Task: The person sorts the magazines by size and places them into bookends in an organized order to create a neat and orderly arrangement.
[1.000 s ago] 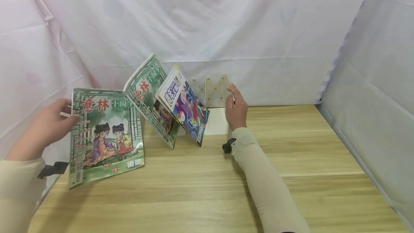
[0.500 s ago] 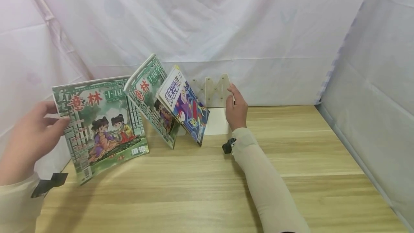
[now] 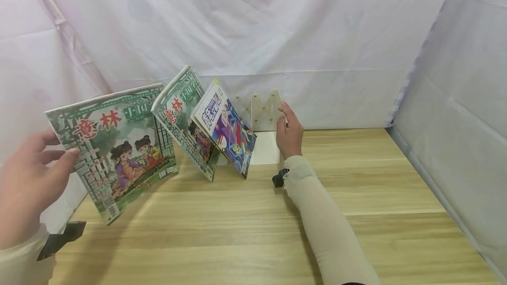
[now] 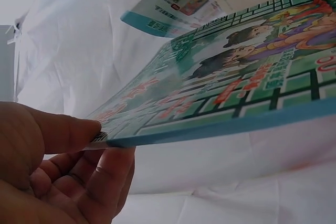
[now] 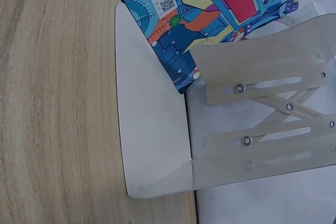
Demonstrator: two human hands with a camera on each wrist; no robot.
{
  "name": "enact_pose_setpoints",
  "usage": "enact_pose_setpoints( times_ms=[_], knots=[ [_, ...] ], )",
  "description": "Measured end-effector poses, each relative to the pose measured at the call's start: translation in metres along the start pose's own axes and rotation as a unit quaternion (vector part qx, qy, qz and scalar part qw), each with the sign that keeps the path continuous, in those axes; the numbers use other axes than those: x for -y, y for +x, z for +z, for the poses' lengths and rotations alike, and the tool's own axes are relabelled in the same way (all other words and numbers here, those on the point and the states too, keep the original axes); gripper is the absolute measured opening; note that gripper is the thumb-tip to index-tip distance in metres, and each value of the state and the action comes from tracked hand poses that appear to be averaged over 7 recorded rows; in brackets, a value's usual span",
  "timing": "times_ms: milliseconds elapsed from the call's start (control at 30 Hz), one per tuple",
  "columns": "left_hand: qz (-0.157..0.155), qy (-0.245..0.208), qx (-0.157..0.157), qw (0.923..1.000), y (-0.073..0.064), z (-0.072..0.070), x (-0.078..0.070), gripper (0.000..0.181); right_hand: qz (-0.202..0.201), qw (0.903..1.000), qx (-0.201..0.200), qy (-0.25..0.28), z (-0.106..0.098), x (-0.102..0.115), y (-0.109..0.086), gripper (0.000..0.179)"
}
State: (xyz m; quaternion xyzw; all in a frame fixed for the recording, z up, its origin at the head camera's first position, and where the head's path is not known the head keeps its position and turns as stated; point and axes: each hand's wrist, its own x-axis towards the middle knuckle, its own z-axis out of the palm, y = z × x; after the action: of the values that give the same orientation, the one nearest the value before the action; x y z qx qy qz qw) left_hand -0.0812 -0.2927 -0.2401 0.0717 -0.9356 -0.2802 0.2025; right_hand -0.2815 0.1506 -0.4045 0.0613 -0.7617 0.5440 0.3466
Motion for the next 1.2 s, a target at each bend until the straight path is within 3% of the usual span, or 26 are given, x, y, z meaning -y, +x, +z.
enact_pose_setpoints(
  times_ms=[233, 500, 700, 1000, 1100, 1200],
  knots=[
    [-0.027, 0.002, -0.020, 0.9994, -0.009, -0.001, 0.001, 0.051, 0.000, 1.0000, 0.001, -0.003, 0.000, 0.000, 0.000, 0.031],
    [-0.004, 0.010, -0.027, 0.9996, -0.017, -0.007, 0.000, 0.048, 0.001, 1.0000, -0.001, 0.000, 0.000, 0.001, 0.000, 0.031],
    [-0.004, 0.006, -0.039, 0.9992, -0.028, -0.013, 0.000, 0.050, -0.005, 1.0000, -0.003, 0.005, 0.000, 0.000, 0.000, 0.031],
    [-0.055, -0.062, -0.047, 0.9954, -0.048, -0.021, 0.000, 0.048, -0.008, 0.9999, -0.005, -0.003, 0.001, 0.000, 0.000, 0.031],
    [-0.045, -0.082, -0.059, 0.9938, -0.051, -0.020, 0.000, 0.049, -0.005, 1.0000, -0.004, -0.004, 0.001, 0.001, 0.000, 0.031],
    [-0.004, -0.103, -0.087, 0.9909, -0.054, -0.018, -0.001, 0.052, -0.003, 1.0000, -0.004, -0.005, 0.000, 0.001, 0.000, 0.031]
  ],
)
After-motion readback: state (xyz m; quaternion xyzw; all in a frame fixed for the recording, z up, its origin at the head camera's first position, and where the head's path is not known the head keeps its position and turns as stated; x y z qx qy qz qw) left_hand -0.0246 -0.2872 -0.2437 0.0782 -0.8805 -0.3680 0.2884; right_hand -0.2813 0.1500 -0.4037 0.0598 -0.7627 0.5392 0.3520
